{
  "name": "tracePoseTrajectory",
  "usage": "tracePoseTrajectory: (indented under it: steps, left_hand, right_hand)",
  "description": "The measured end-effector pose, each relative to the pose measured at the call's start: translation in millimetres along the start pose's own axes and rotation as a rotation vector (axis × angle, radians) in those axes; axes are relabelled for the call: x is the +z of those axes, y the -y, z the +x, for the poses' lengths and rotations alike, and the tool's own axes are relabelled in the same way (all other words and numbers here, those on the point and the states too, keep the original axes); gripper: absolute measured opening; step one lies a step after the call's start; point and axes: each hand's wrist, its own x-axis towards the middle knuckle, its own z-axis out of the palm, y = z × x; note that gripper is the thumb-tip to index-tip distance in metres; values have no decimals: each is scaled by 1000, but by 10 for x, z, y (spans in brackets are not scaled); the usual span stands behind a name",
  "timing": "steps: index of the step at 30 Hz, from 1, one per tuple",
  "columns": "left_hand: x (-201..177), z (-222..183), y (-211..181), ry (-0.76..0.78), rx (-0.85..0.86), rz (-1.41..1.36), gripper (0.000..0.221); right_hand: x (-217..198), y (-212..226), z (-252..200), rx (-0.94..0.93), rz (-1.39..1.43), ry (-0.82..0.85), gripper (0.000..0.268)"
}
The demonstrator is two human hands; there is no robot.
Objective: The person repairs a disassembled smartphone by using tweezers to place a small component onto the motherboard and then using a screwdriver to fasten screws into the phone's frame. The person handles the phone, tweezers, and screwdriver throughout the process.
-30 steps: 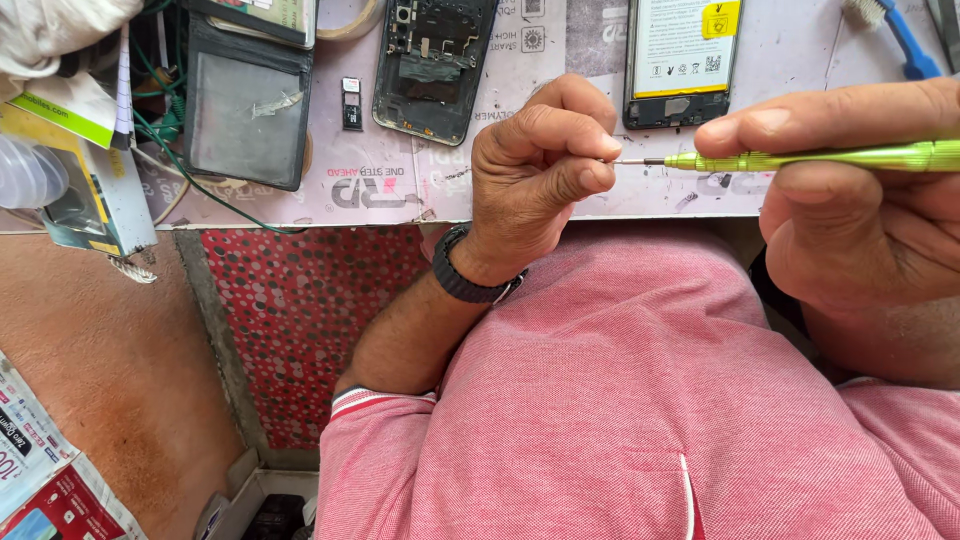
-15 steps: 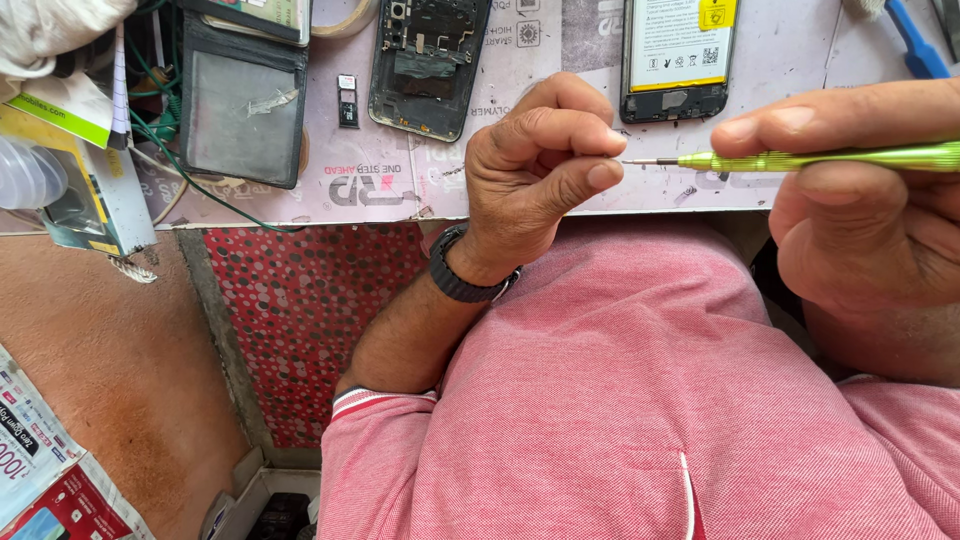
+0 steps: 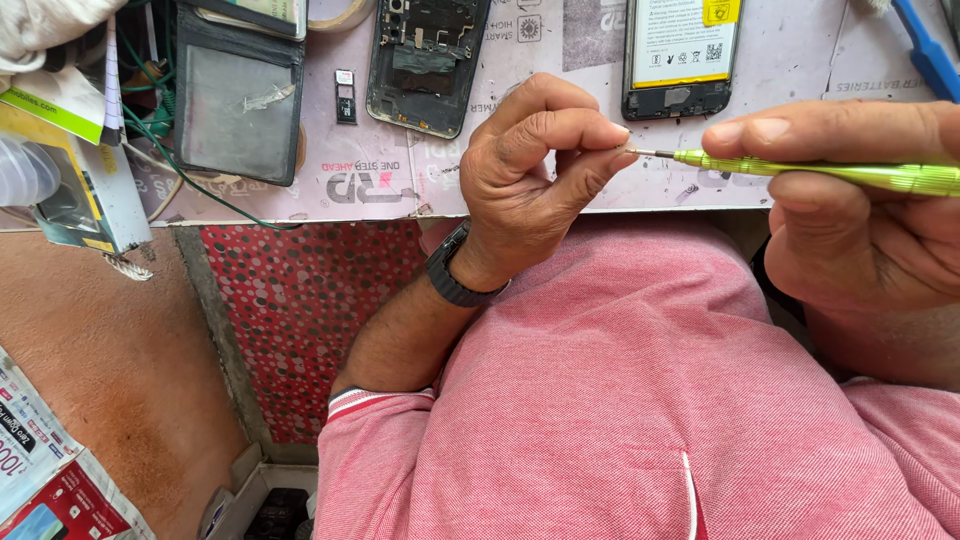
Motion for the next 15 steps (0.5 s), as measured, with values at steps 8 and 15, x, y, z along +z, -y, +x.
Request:
tracePoseTrajectory:
  steps: [8, 15]
  left_hand:
    - [19, 18, -10, -6, 45, 80, 17]
    - [16, 15, 9, -5, 42, 80, 17]
  right_hand:
    - [10, -33, 12, -7, -12, 11, 26]
    - [16, -2, 1, 47, 4, 14, 26]
